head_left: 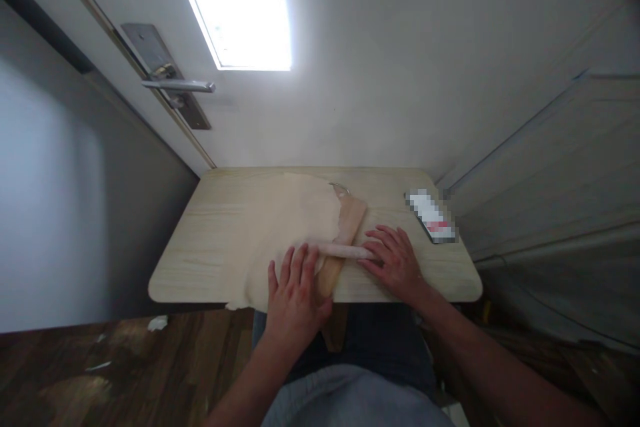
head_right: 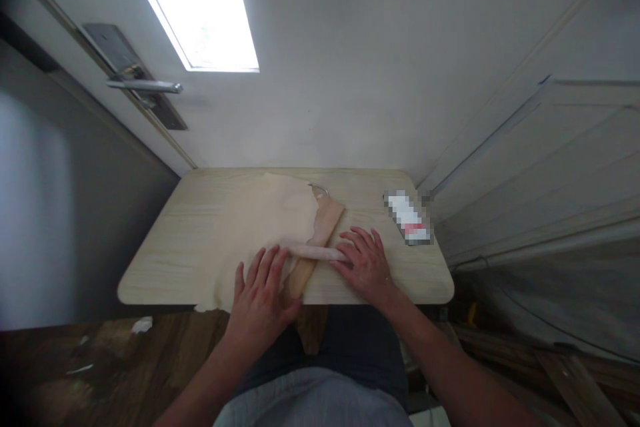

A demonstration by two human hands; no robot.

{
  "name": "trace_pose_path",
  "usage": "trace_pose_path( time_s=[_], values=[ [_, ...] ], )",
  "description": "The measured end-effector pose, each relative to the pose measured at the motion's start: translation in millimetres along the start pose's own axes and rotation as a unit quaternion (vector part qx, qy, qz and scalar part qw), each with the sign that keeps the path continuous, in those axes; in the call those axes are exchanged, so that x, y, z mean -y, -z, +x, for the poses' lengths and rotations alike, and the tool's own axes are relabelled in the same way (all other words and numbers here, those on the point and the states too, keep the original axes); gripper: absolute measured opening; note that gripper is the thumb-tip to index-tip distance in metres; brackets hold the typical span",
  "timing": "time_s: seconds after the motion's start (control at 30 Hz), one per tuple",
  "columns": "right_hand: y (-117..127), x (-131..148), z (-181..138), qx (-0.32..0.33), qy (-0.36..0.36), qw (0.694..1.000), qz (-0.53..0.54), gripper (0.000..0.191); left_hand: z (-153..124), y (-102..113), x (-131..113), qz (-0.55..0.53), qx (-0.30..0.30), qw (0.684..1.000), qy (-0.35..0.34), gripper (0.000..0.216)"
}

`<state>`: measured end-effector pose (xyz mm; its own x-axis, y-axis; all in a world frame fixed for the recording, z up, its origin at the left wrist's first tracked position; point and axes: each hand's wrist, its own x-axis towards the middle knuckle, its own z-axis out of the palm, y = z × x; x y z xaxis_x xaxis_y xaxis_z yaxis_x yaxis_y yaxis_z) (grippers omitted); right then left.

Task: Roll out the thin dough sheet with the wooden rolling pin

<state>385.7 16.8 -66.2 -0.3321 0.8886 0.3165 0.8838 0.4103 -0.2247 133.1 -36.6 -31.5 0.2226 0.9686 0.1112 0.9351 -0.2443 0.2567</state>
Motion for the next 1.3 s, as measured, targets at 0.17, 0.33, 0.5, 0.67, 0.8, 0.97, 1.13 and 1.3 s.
trace_pose_path(
  time_s=[0.17,0.33,0.5,0.67,0.8,0.97,1.13,1.3],
  values=[
    [-2.8,0.7,0.4,-0.020,-0.006,1.000,0.013,0.026,-15.0,5.1,24.9,0.018,0.005,1.000,0.025,0.079],
    [-2.0,11.0,8.2,-0.028,-0.016,0.999,0.026,0.028,-21.5,13.7,49.4,0.031,0.014,0.999,0.038,0.054],
    [-1.9,18.2,19.8,-0.017,-0.013,0.999,0.033,0.030,-20.9,23.7,76.9,0.034,0.040,0.998,0.040,0.047],
    [-7.5,35.1,44.3,-0.010,0.006,0.999,0.046,0.027,-17.4,26.4,95.5,0.032,0.050,0.997,0.044,0.044],
    [-13.8,56.7,77.7,0.005,0.022,0.998,0.055,0.027,-16.8,25.0,103.2,0.016,0.039,0.998,0.047,0.044],
    [-24.4,74.5,114.7,0.039,0.043,0.996,0.071,0.021,-12.7,25.3,118.2,-0.050,-0.003,0.998,0.049,0.033],
    [-31.5,76.7,119.7,0.054,0.030,0.996,0.065,0.022,-5.0,21.9,143.9,-0.092,-0.087,0.980,0.156,0.036],
    [-29.3,82.7,115.6,0.081,0.027,0.996,0.037,0.036,29.9,25.1,148.0,-0.099,-0.145,0.972,0.154,0.037]
  ],
)
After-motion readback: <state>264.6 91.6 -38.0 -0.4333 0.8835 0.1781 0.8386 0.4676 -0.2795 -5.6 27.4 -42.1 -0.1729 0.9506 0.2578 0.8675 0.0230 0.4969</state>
